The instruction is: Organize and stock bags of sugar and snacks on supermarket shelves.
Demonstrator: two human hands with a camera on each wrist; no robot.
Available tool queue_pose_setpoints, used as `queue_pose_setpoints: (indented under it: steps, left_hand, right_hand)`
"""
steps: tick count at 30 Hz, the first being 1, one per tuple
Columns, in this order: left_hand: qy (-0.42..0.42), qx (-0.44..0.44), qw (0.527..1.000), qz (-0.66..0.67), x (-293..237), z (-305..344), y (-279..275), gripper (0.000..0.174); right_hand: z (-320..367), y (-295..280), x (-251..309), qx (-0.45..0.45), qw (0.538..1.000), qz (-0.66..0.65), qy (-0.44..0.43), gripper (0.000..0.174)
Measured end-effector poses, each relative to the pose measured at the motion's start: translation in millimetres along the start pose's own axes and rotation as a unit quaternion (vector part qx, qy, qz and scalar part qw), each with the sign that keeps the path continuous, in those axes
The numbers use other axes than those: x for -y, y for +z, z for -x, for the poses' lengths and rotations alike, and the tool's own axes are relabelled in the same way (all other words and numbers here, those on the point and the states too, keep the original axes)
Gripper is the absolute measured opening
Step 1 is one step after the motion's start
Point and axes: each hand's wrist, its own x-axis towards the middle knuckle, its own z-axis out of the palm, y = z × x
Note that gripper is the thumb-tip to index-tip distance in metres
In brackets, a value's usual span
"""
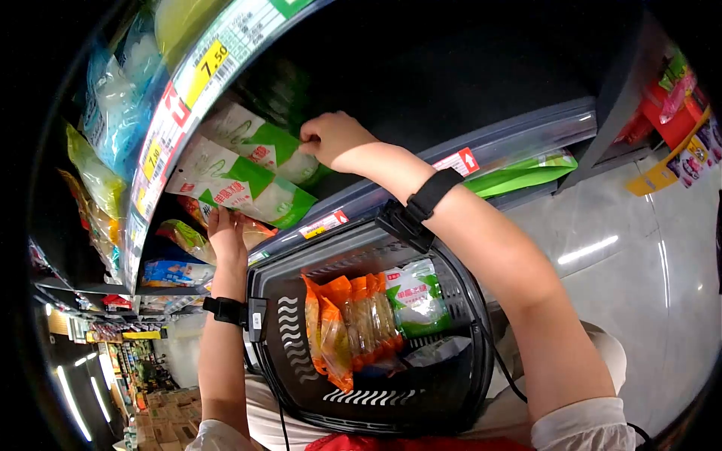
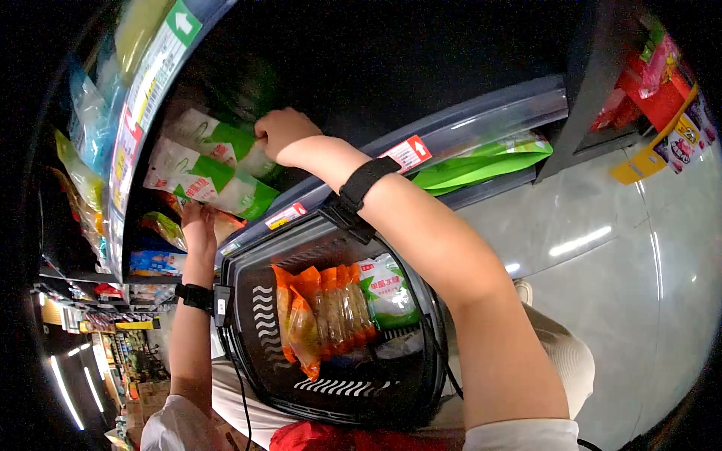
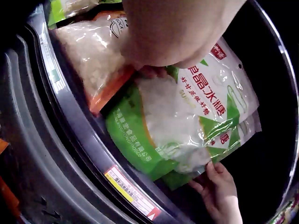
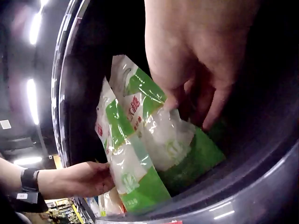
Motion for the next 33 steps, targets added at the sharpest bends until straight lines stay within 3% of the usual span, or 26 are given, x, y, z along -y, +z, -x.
queue_pose_setpoints:
  steps: [2, 4, 5, 6, 8, 10, 12, 14, 16, 20, 22, 24, 27, 28, 30, 31, 33]
  left_hand:
    - [-0.023, -0.011, 1.0, -0.002, 1.6, -0.6, -2.0, 0.013]
    - [-0.032, -0.011, 0.999, -0.006, 4.3, -2.6, -6.9, 0.013]
    - [-0.035, -0.013, 0.999, 0.005, 5.2, -1.3, -6.5, 0.016]
    - [-0.036, -0.015, 0.999, 0.015, 5.2, -1.7, -6.6, 0.02]
    - [-0.041, -0.007, 0.999, 0.025, 9.2, -5.6, -11.6, 0.018]
    - [-0.033, -0.005, 0.999, 0.015, 9.3, -3.4, -8.4, 0.009]
    - [-0.041, -0.036, 0.999, 0.002, 0.2, 6.1, 10.2, 0.009]
    - [-0.053, -0.069, 0.996, -0.009, -4.5, 5.7, 12.2, 0.009]
    - [-0.062, -0.005, 0.998, -0.027, -4.5, 4.8, 6.8, 0.01]
    - [-0.051, -0.096, 0.994, -0.012, -1.8, 9.1, 19.0, 0.008]
    - [-0.051, -0.08, 0.996, -0.003, -3.6, 8.1, 19.4, 0.008]
    - [-0.063, -0.099, 0.993, 0.026, -3.4, 10.5, 20.3, 0.009]
    - [-0.052, -0.059, 0.995, 0.064, 1.0, 8.5, 15.0, 0.008]
    - [-0.05, -0.057, 0.994, 0.078, 1.9, 7.3, 14.0, 0.008]
    - [-0.048, -0.044, 0.993, 0.1, 8.4, 1.5, 8.4, 0.01]
    - [-0.045, -0.033, 0.991, 0.123, 11.8, -0.7, 6.5, 0.011]
    - [-0.05, -0.027, 0.992, 0.115, 10.3, 0.1, 7.3, 0.012]
  right_hand:
    - [-2.4, -6.1, -1.9, 0.028, 0.999, -0.012, -0.016, 0.016]
    - [-9.8, -15.2, -6.6, 0.165, 0.985, -0.033, -0.026, 0.023]
    - [-14.1, -20.7, -7.5, 0.174, 0.985, 0.011, -0.013, 0.027]
    - [-21.8, -20.7, -9.4, 0.172, 0.985, 0.011, -0.014, 0.027]
    - [-46.0, -14.0, -11.3, 0.157, 0.979, 0.114, 0.066, 0.024]
    - [-72.4, 7.4, -21.4, 0.157, 0.977, 0.14, 0.035, 0.023]
    - [-87.8, 22.7, -22.2, 0.14, 0.962, 0.23, -0.051, 0.023]
    - [-94.0, 32.9, -16.8, 0.14, 0.961, 0.236, -0.041, 0.025]
    - [-90.3, 35.7, -5.7, 0.139, 0.94, 0.312, -0.007, 0.024]
    - [-92.0, 39.7, -22.8, 0.157, 0.937, 0.312, -0.013, 0.023]
    - [-81.5, 28.4, -26.7, 0.03, 0.954, 0.297, 0.015, 0.022]
    - [-81.6, 3.1, -27.9, 0.091, 0.969, 0.227, 0.032, 0.02]
    - [-83.5, -4.3, -44.2, 0.11, 0.962, 0.228, -0.098, 0.017]
    - [-89.9, -5.7, -48.0, 0.11, 0.962, 0.23, -0.096, 0.017]
    - [-95.4, -17.2, -35.7, 0.21, 0.972, 0.1, -0.03, 0.017]
    - [-94.0, -25.8, -22.6, 0.147, 0.981, 0.126, 0.009, 0.026]
    - [-104.6, -12.0, -26.6, 0.111, 0.977, 0.18, -0.013, 0.032]
